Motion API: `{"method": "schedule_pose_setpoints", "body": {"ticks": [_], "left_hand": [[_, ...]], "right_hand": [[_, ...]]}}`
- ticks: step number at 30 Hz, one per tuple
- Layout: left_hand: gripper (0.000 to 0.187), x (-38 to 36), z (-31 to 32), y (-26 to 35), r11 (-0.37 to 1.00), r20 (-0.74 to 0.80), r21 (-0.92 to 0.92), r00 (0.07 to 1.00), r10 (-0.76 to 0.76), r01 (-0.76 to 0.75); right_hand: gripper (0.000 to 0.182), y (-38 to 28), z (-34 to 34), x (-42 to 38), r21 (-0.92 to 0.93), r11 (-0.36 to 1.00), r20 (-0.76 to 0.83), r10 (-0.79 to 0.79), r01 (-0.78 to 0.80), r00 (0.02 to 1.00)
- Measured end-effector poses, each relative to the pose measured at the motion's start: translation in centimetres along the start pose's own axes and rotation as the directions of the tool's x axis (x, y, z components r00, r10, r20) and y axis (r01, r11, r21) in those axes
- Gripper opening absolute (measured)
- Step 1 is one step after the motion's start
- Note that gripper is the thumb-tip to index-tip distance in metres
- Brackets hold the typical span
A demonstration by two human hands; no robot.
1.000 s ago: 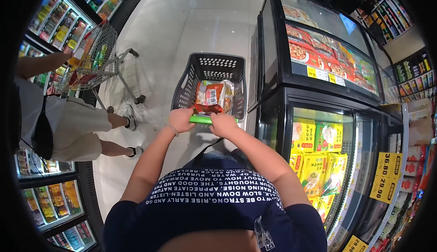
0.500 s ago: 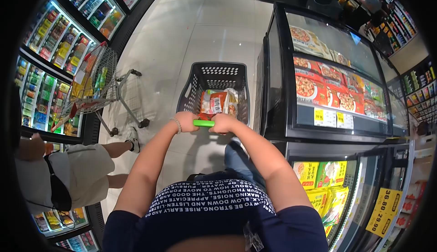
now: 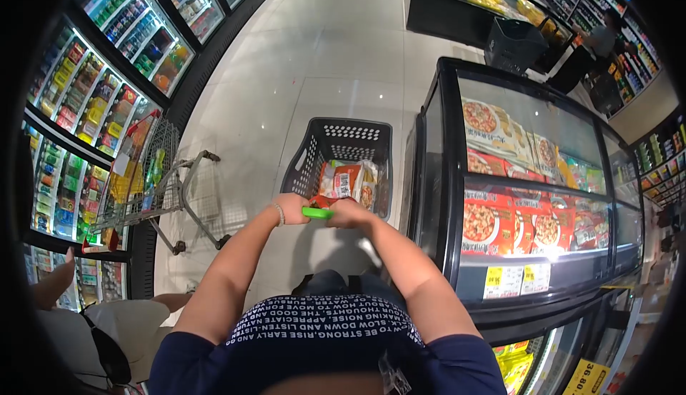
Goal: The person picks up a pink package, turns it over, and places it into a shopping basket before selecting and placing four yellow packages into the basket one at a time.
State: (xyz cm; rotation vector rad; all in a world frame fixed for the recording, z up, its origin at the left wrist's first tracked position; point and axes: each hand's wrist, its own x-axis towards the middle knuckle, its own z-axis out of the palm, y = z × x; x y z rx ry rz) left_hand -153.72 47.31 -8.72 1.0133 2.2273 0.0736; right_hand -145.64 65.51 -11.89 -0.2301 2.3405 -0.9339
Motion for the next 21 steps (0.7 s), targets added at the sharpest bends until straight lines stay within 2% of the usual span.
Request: {"method": "schedule_pose_setpoints", "body": {"ticks": [1,6,8,10,11,14,15,18,19,21], "left_hand": [[0.033,1.2,-1.1,-0.2,1.0,-0.009,0.012,1.0,-0.005,0.005],[0.033,7.8,-6.0,-1.8,0.993,0.033,0.064,0.995,0.094,-0.096],[0.032,10.9,-7.7,-2.7,0.989,0.037,0.07,0.991,0.125,-0.127],[0.031,13.6,-9.7,-3.0,0.991,0.066,0.069,0.991,0.112,-0.117],[0.03,15.8,-9.9,-4.0,0.985,0.088,0.067,0.984,0.155,-0.161],[0.03,20.4,-11.8,-5.5,0.957,0.064,0.156,0.969,0.237,-0.244],[0.031,19.5,-14.5,-4.8,0.958,0.067,0.13,0.967,0.247,-0.254],[0.031,22.5,-16.8,-6.5,0.912,0.046,0.199,0.933,0.357,-0.359],[0.034,24.1,-17.4,-6.9,0.911,0.043,0.175,0.927,0.373,-0.374],[0.036,27.2,-18.4,-6.7,0.91,0.044,0.2,0.931,0.362,-0.363]], "right_hand": [[0.035,-0.1,-1.6,0.1,-0.01,0.998,-0.011,0.068,-0.068,0.998],[0.037,3.4,-6.9,4.6,-0.03,0.996,-0.016,0.088,-0.089,0.996],[0.036,5.2,-8.7,6.2,-0.081,0.997,-0.081,-0.001,-0.005,0.997],[0.036,6.6,-10.8,7.5,0.122,0.985,-0.076,0.132,-0.122,0.988],[0.036,7.1,-11.9,8.0,0.224,0.958,-0.067,0.197,-0.178,0.978],[0.038,8.2,-15.3,9.8,0.195,0.964,-0.133,0.21,-0.182,0.969],[0.039,7.4,-16.4,10.2,0.287,0.927,-0.13,0.286,-0.24,0.95],[0.038,10.2,-17.9,13.8,0.168,0.962,-0.208,0.249,-0.216,0.946],[0.038,9.9,-19.4,13.5,0.316,0.92,-0.181,0.299,-0.233,0.937],[0.038,11.3,-21.1,13.6,0.324,0.909,-0.218,0.341,-0.262,0.914]]}}
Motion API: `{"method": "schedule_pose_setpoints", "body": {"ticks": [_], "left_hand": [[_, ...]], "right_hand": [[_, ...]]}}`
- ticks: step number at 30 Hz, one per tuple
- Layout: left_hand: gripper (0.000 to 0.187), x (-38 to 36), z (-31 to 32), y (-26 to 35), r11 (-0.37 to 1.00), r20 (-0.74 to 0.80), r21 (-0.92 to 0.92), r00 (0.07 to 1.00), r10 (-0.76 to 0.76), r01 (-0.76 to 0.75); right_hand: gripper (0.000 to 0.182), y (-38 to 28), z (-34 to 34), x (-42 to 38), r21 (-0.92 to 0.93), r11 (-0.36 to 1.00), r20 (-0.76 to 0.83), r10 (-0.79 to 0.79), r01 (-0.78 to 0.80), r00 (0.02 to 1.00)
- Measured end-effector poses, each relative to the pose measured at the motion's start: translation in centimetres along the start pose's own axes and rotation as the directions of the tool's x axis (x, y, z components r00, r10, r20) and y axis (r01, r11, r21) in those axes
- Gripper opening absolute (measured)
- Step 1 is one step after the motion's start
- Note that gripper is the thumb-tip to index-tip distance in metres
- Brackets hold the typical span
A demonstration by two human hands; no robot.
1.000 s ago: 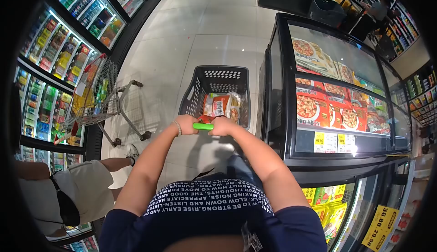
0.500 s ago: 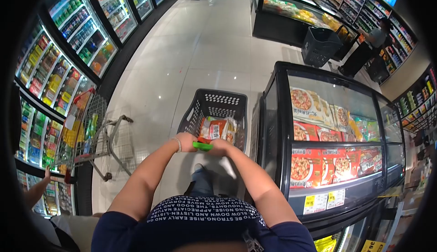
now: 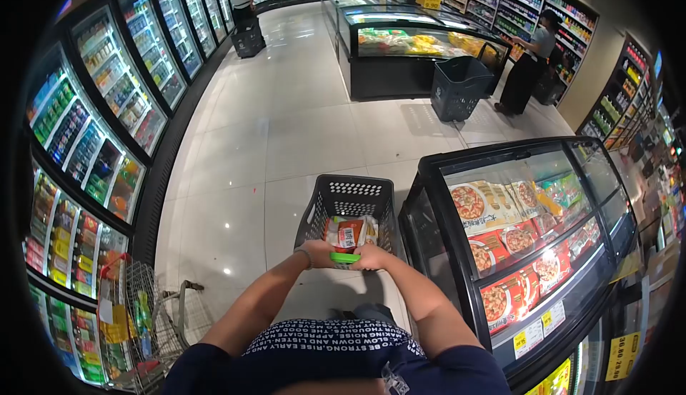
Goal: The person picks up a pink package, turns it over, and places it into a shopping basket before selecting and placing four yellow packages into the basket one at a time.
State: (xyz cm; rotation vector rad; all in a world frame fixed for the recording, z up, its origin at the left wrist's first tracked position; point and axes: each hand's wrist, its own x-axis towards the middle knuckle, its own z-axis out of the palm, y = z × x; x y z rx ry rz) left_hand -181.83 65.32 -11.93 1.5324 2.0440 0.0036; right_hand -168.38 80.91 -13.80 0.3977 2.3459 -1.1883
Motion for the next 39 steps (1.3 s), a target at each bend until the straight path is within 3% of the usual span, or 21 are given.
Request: {"method": "schedule_pose_setpoints", "body": {"ticks": [2,5,13,14,17,21,24,28,29,37,39], "left_hand": [[0.039,2.7,-0.1,-1.2,1.0,0.022,-0.007,1.0,-0.017,0.018],[0.038,4.4,-2.6,-3.1,1.0,-0.007,0.014,1.0,0.0,0.0],[0.034,12.5,-8.5,-8.3,0.994,0.015,0.057,0.995,0.096,-0.097],[0.033,13.4,-9.2,-9.2,0.995,0.026,0.062,0.997,0.076,-0.078],[0.031,17.1,-10.1,-10.7,0.993,0.04,0.078,0.996,0.081,-0.084],[0.031,21.7,-13.5,-11.2,0.97,0.074,0.188,0.987,0.142,-0.153],[0.03,25.2,-14.9,-12.4,0.964,-0.007,0.168,0.978,0.21,-0.206],[0.03,30.4,-18.4,-13.0,0.943,0.099,0.164,0.956,0.278,-0.291],[0.031,31.7,-18.8,-13.6,0.933,0.095,0.164,0.947,0.308,-0.32],[0.03,44.1,-25.4,-12.4,0.809,0.202,0.24,0.843,0.499,-0.537],[0.03,47.6,-27.2,-12.1,0.749,0.18,0.232,0.784,0.594,-0.621]], "right_hand": [[0.036,1.9,-0.7,1.6,-0.005,1.0,-0.078,-0.022,0.021,0.997],[0.034,0.4,-3.2,3.6,0.076,0.994,-0.022,0.076,-0.074,0.997],[0.034,0.2,-10.4,9.3,0.087,0.996,0.042,0.006,-0.009,0.999],[0.034,1.0,-10.1,10.6,0.116,0.986,-0.119,-0.103,0.117,0.987],[0.037,1.8,-12.9,13.4,0.22,0.975,0.106,0.004,-0.027,0.994],[0.04,2.9,-16.1,14.9,0.263,0.965,0.036,0.011,-0.02,0.999],[0.039,3.9,-17.8,16.4,0.249,0.969,-0.116,0.033,-0.003,0.993],[0.044,5.6,-20.9,18.7,0.219,0.976,-0.269,0.057,0.004,0.961],[0.051,7.0,-21.0,20.2,0.249,0.968,-0.193,0.066,-0.016,0.979],[0.049,9.4,-29.9,22.1,0.332,0.938,-0.304,0.21,-0.104,0.929],[0.048,9.6,-33.1,21.7,0.331,0.92,-0.371,0.331,-0.209,0.868]]}}
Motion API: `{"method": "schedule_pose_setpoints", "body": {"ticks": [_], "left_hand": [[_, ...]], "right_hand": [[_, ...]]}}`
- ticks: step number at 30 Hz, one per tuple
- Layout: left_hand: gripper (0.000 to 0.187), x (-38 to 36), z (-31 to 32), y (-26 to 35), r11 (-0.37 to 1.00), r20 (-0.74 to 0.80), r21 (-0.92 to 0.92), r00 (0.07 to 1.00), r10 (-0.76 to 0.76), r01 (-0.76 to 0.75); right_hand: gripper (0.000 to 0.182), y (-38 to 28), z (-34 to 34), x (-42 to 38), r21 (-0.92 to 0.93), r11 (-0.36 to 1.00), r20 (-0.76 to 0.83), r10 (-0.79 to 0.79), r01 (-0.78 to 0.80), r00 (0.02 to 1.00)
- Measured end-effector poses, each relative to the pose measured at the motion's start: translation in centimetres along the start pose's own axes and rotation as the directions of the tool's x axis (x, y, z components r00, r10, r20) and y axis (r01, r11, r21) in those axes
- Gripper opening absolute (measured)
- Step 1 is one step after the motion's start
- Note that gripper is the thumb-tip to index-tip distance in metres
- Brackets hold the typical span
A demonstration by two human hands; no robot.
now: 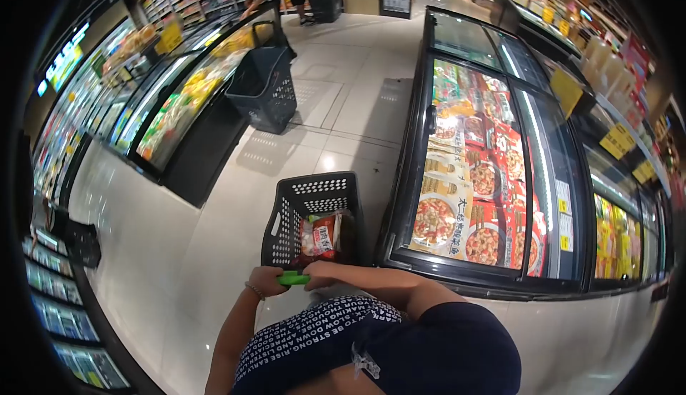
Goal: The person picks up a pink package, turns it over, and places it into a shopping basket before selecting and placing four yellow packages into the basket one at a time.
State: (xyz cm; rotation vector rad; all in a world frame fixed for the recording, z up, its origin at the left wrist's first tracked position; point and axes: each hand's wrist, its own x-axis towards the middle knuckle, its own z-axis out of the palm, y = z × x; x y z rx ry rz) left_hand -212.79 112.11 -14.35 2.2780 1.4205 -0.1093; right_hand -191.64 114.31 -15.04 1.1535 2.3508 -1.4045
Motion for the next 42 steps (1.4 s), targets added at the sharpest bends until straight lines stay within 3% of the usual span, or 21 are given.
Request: {"method": "schedule_pose_setpoints", "body": {"ticks": [4,7,11,18,19,24,33,36,37,42], "left_hand": [[0.031,6.5,-4.0,-3.0,0.994,0.138,0.051,0.987,0.085,-0.093],[0.031,11.1,-6.2,-4.7,0.988,0.123,0.07,0.984,0.131,-0.14],[0.034,16.9,-8.7,-5.8,0.978,0.166,0.094,0.972,0.168,-0.185],[0.041,27.2,-11.8,-6.2,0.97,0.236,0.116,0.954,0.183,-0.215],[0.042,28.8,-14.1,-5.7,0.968,0.291,0.125,0.941,0.173,-0.217],[0.04,37.1,-15.6,-5.2,0.973,0.246,0.095,0.952,0.182,-0.211],[0.035,50.5,-19.8,-4.3,0.963,0.325,0.091,0.921,0.212,-0.254],[0.037,55.0,-20.3,-4.9,0.942,0.301,0.035,0.902,0.309,-0.334],[0.038,58.0,-21.1,-5.9,0.93,0.313,0.047,0.89,0.332,-0.364],[0.039,65.2,-22.3,-5.9,0.901,0.348,0.012,0.847,0.402,-0.433]], "right_hand": [[0.042,-1.1,-4.0,0.6,-0.06,0.973,-0.275,0.197,-0.221,0.941],[0.039,-0.8,-6.1,2.1,-0.093,0.944,-0.47,0.238,-0.315,0.85],[0.037,1.6,-9.0,4.5,-0.172,0.95,-0.696,0.07,-0.26,0.714],[0.036,8.3,-16.6,8.0,-0.239,0.922,-0.696,0.056,-0.304,0.716],[0.037,9.0,-19.0,8.2,-0.2,0.94,-0.694,0.062,-0.276,0.717],[0.039,13.6,-25.8,9.3,-0.127,0.953,-0.621,0.14,-0.276,0.771],[0.035,20.7,-36.3,11.6,-0.094,0.954,-0.681,0.148,-0.286,0.717],[0.034,22.5,-39.7,12.3,-0.083,0.936,-0.683,0.196,-0.342,0.703],[0.033,22.7,-42.1,12.5,-0.021,0.95,-0.729,0.199,-0.312,0.655],[0.039,27.2,-46.0,15.0,-0.009,0.895,-0.715,0.306,-0.446,0.628]]}}
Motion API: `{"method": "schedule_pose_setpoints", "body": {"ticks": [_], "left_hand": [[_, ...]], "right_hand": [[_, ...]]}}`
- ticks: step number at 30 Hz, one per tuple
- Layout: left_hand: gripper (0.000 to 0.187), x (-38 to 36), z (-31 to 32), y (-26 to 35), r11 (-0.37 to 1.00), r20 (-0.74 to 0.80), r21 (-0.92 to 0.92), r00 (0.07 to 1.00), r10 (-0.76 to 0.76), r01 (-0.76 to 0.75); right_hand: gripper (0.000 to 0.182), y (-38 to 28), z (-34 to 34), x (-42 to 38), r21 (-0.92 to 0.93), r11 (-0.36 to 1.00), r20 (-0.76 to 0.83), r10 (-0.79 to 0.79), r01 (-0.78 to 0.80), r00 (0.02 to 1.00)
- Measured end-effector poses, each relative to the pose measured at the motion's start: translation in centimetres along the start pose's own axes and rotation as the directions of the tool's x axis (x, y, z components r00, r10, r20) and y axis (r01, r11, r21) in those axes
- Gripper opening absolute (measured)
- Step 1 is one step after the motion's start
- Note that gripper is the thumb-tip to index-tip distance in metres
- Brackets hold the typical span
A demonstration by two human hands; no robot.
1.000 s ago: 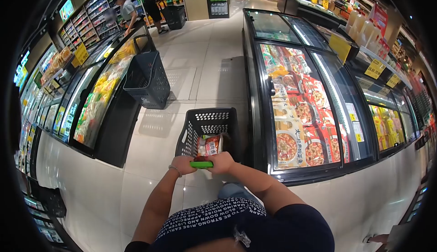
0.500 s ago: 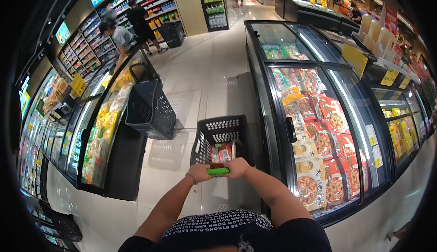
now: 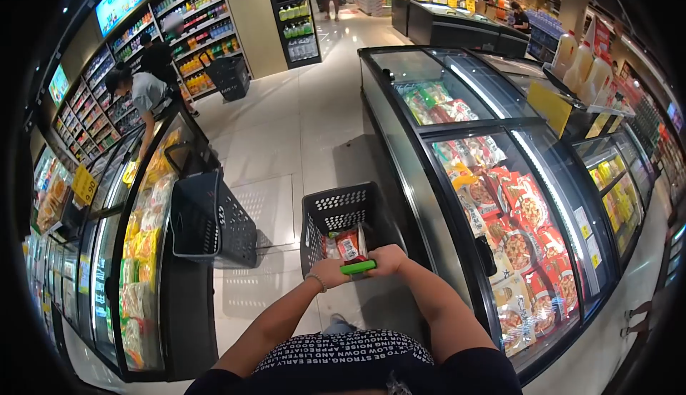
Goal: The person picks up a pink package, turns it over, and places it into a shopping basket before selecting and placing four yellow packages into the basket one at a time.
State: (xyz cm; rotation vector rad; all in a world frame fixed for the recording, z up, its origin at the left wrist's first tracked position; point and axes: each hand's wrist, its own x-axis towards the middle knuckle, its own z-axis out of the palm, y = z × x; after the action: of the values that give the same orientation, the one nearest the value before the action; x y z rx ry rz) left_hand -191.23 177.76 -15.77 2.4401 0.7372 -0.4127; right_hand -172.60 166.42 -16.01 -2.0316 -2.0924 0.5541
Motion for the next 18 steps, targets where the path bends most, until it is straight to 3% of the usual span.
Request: {"method": "schedule_pose_setpoints", "body": {"ticks": [18], "left_hand": [[0.04,18.8,-13.9,-8.5,0.981,0.019,0.042,0.982,0.187,-0.188]], "right_hand": [[0.04,9.7,-4.8,18.7,0.012,0.982,-0.045,0.19,-0.19,0.981]]}}
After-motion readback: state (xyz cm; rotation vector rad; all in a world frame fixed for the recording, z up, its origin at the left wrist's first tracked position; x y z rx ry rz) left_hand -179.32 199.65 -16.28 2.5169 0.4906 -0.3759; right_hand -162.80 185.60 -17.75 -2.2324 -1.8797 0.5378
